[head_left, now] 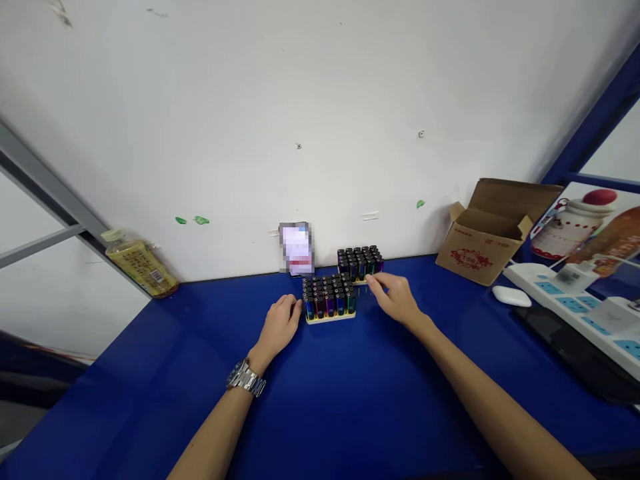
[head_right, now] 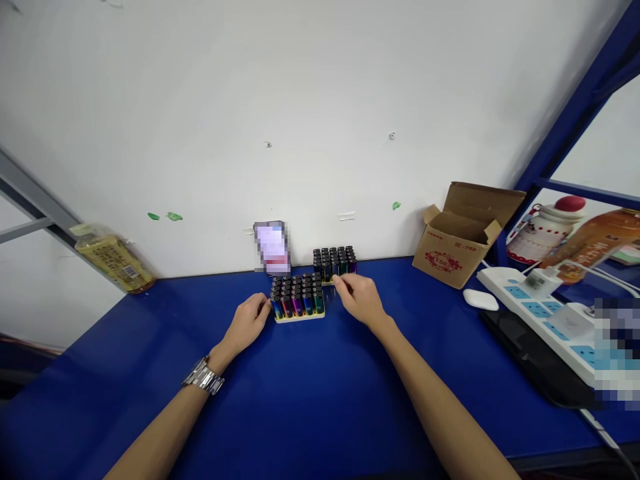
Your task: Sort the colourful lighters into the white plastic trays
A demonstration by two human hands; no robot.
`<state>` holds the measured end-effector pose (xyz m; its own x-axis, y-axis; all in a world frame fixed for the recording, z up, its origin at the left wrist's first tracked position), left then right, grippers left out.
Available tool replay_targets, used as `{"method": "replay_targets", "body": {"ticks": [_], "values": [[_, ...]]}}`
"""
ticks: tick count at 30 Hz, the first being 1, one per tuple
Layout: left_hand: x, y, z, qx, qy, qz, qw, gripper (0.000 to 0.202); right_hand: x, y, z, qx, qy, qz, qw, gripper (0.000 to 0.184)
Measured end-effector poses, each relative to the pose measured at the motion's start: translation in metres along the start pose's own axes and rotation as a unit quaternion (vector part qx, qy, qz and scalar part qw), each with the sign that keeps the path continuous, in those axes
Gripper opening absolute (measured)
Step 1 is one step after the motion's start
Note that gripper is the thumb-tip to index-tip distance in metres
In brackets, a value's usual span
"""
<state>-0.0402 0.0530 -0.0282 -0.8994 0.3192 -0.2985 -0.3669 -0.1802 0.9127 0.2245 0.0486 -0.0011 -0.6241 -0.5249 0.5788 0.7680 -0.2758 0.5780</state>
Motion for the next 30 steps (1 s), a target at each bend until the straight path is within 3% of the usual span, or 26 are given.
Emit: {"method": "replay_targets", "body": {"ticks": [2,4,7,10,13,18,26,30], "values": [[0.0,0.0,0.0,0.0,0.004,-0.007,1.0,0.03,-0.005,0.008,0.015,-0.051,0.02,-0.028,0.998,0.035],[0.0,0.001,0.0,-0.001,0.008,-0.019,1.0,0.031,-0.009,0.009,0.035,-0.031,0.036,-0.087,0.995,0.036],[0.0,0.004,-0.001,-0.006,0.021,-0.057,0.998,0.032,-0.011,0.0,0.068,0.086,0.034,-0.19,0.977,0.05],[0.0,0.009,-0.003,-0.007,0.043,-0.092,0.995,0.035,-0.012,-0.014,0.089,0.21,0.016,-0.23,0.95,0.065],[-0.001,0.012,-0.004,-0.005,0.055,-0.107,0.993,0.035,-0.012,-0.024,0.096,0.272,0.001,-0.236,0.933,0.069],[-0.003,0.013,-0.005,-0.003,0.05,-0.113,0.992,0.037,-0.016,-0.015,0.09,0.281,-0.004,-0.245,0.928,0.066],[0.0,0.014,-0.006,0.016,0.039,-0.208,0.977,0.041,-0.016,0.028,0.046,0.269,0.005,-0.257,0.928,0.062],[-0.001,0.013,-0.004,0.055,0.027,-0.218,0.974,0.089,-0.002,0.045,0.012,0.243,0.031,-0.246,0.938,0.058]]}}
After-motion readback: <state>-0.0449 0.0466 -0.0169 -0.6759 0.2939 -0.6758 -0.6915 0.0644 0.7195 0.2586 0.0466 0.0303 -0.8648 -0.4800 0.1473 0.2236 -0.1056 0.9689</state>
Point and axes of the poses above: each hand's wrist, its own z-axis towards the middle knuckle, its own y-axis out of the back of the hand, x = y × z, the point moved 3 cm from there along z, towards the middle knuckle, and after that the axes turned 9 degrees about z, right-handed, at the moved point
